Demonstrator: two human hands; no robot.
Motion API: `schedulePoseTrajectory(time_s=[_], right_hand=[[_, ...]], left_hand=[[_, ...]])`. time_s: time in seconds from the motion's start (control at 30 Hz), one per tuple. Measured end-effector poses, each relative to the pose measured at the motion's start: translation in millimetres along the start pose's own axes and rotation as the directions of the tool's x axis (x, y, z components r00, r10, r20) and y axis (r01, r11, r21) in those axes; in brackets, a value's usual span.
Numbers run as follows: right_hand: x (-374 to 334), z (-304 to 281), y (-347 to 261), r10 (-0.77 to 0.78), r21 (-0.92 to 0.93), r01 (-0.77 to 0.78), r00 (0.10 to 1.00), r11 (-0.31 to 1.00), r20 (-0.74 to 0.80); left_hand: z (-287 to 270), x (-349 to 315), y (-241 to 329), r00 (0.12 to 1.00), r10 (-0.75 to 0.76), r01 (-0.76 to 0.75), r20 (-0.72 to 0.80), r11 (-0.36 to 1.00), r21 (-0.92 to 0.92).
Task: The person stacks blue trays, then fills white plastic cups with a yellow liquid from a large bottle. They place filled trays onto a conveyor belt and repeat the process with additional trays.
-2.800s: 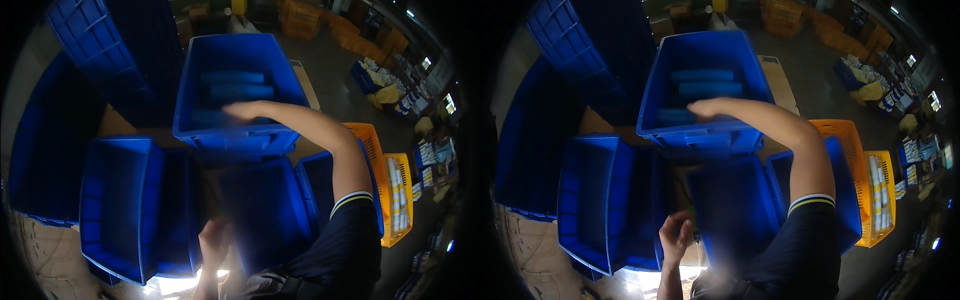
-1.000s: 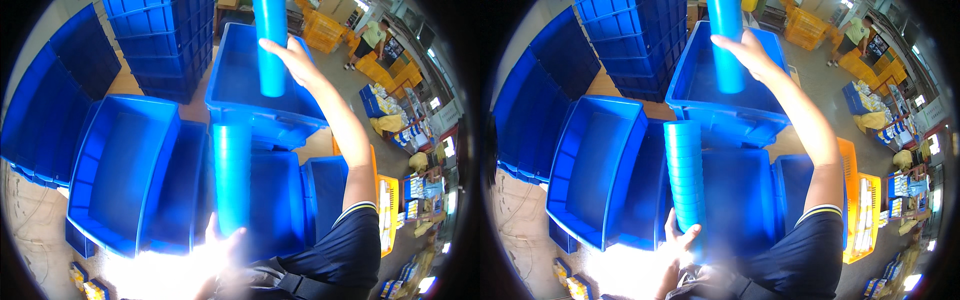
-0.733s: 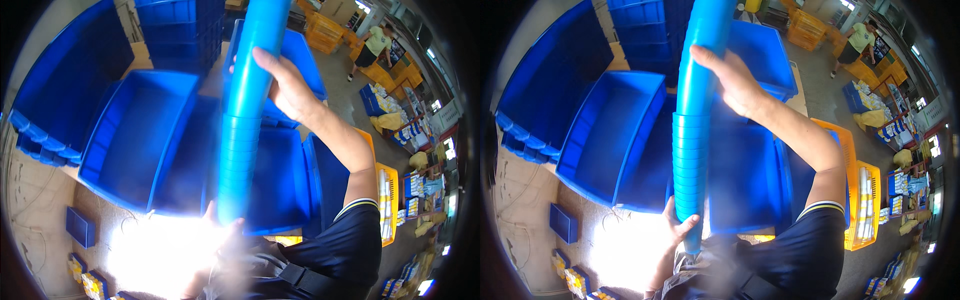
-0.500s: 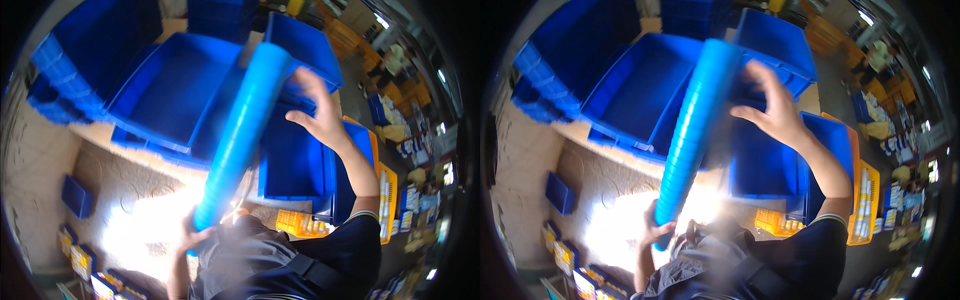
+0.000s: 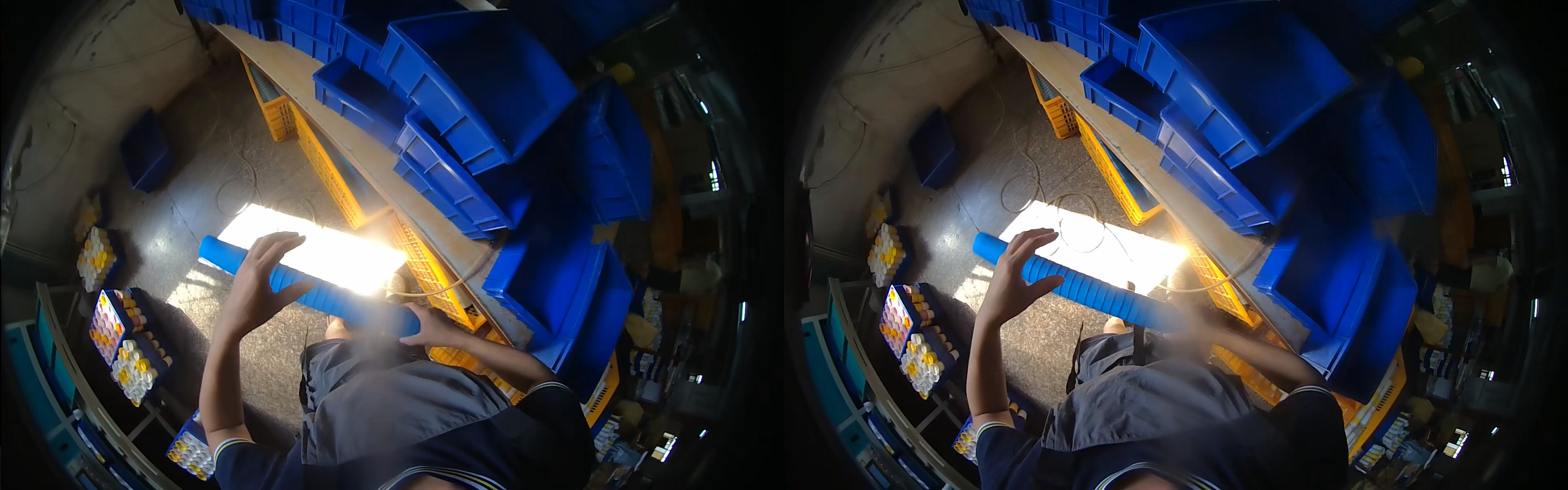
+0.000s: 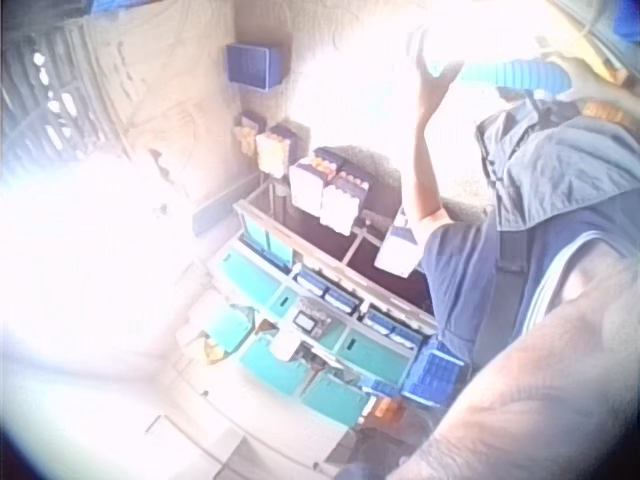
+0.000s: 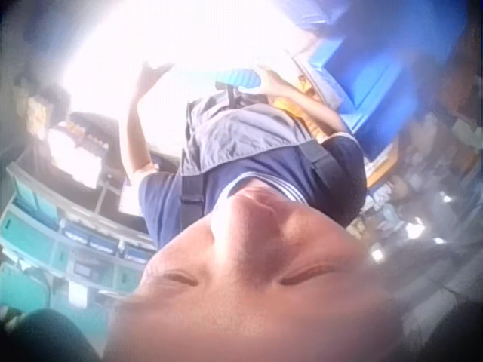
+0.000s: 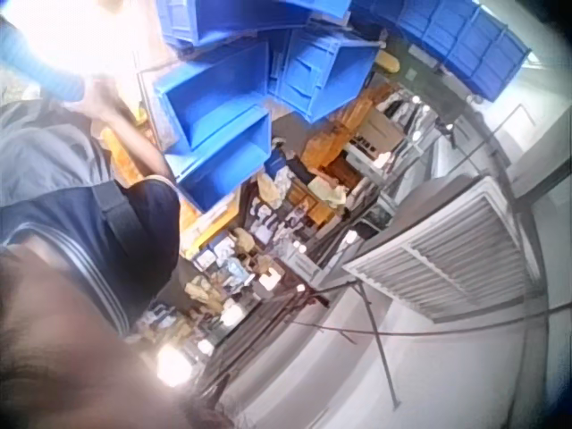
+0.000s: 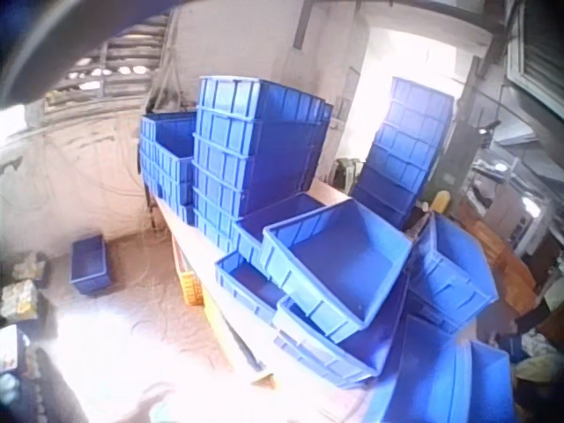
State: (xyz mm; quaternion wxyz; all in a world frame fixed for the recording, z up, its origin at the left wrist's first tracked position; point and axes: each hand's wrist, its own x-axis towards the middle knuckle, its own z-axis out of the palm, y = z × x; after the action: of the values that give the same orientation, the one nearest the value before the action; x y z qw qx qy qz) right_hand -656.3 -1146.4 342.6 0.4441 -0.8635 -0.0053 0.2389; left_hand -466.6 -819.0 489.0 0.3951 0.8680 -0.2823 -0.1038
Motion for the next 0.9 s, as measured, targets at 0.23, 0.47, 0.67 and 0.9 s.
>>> schedulePoseTrajectory(time_s=[0.23,0.47,0.67,0.9], right_hand=[[149.6,83.9,75.2,0.446,0.097,-0.439,0.836,0.893,-0.319],[304.0,36.1,105.9,0.226,-0.193,-0.409,0.772,0.892,-0.594],[222.8,-9.5,-13.8,-0.017,0.112,0.035,0.987,0.993,-0.16],[18.7,-232.5,-62.1,-0.634,-0.541,0.343,0.529,0.768,-0.564]], left_hand=[[-12.3,-20.9,103.1,0.751,-0.013,-0.621,-0.66,0.326,-0.713],[-23.9,-1.6,99.9,0.786,0.325,-0.561,-0.525,0.021,-0.827],[-6.7,35.8,143.6,0.734,0.463,-0.455,-0.497,-0.209,-0.866],[36.8,102.6,206.2,0.61,0.677,-0.216,-0.411,-0.357,-0.909]])
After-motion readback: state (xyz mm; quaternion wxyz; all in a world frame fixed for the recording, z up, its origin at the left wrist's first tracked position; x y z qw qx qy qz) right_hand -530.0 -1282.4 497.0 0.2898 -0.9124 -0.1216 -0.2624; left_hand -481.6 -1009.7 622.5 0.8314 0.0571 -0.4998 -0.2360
